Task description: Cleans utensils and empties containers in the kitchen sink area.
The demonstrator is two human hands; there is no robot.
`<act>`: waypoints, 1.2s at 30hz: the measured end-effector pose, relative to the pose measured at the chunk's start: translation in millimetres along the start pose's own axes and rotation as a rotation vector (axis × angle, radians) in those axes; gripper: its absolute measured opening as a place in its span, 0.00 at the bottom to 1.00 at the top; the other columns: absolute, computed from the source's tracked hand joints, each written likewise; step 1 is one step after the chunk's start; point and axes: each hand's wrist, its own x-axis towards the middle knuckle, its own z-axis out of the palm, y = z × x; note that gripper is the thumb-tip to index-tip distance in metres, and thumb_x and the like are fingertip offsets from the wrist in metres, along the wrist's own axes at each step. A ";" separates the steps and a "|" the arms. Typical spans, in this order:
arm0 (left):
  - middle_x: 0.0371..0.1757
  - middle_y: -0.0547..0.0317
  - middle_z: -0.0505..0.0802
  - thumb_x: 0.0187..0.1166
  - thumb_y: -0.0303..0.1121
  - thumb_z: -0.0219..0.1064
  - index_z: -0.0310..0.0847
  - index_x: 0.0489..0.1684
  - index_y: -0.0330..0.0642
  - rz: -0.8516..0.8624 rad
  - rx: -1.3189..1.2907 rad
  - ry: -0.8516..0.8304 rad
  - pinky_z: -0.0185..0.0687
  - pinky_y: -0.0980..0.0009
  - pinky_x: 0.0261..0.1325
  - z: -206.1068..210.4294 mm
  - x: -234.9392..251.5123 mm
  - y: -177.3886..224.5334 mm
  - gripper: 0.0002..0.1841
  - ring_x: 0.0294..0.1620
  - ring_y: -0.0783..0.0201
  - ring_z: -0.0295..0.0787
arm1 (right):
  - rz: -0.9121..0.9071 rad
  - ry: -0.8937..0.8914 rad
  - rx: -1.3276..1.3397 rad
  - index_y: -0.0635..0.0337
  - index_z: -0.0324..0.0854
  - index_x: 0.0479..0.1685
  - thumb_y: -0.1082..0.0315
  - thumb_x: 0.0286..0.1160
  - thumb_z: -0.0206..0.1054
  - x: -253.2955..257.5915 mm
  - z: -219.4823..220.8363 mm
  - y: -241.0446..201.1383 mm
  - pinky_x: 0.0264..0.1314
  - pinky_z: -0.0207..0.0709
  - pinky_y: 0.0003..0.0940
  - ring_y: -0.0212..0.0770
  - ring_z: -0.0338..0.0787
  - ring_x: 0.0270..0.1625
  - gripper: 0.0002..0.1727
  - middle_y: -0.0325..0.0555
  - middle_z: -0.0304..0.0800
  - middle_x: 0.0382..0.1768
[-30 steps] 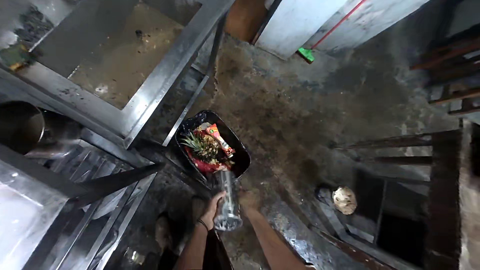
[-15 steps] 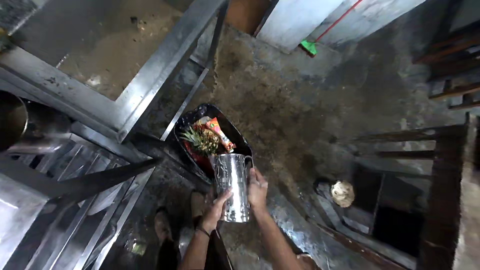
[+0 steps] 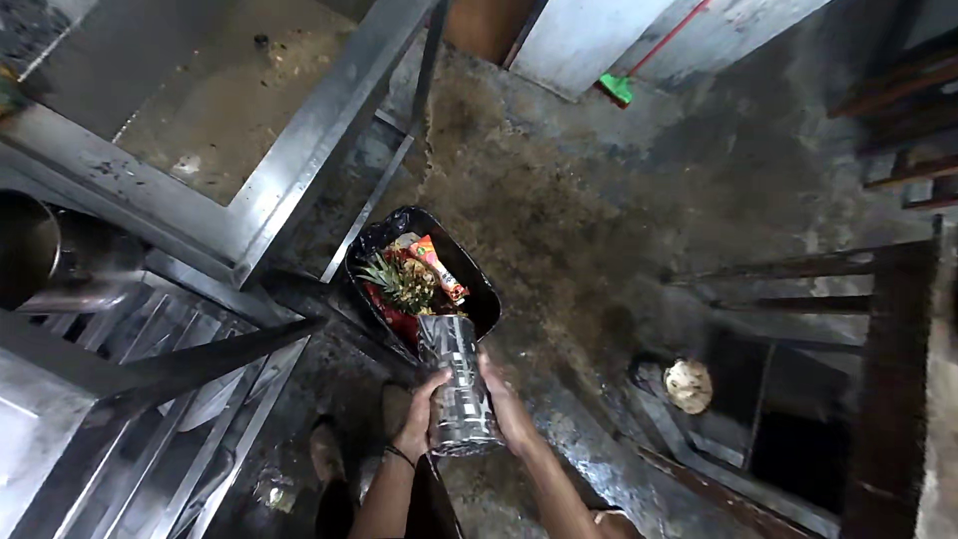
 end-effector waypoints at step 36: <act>0.74 0.36 0.82 0.29 0.62 0.93 0.52 0.83 0.17 0.831 0.823 -0.021 0.75 0.72 0.79 6.1 -120.0 15.6 0.78 0.74 0.68 0.80 | -0.580 -0.530 0.673 0.40 0.55 0.93 0.52 0.55 0.86 -81.8 -34.8 9.2 0.81 0.74 0.29 0.23 0.79 0.77 0.58 0.23 0.79 0.79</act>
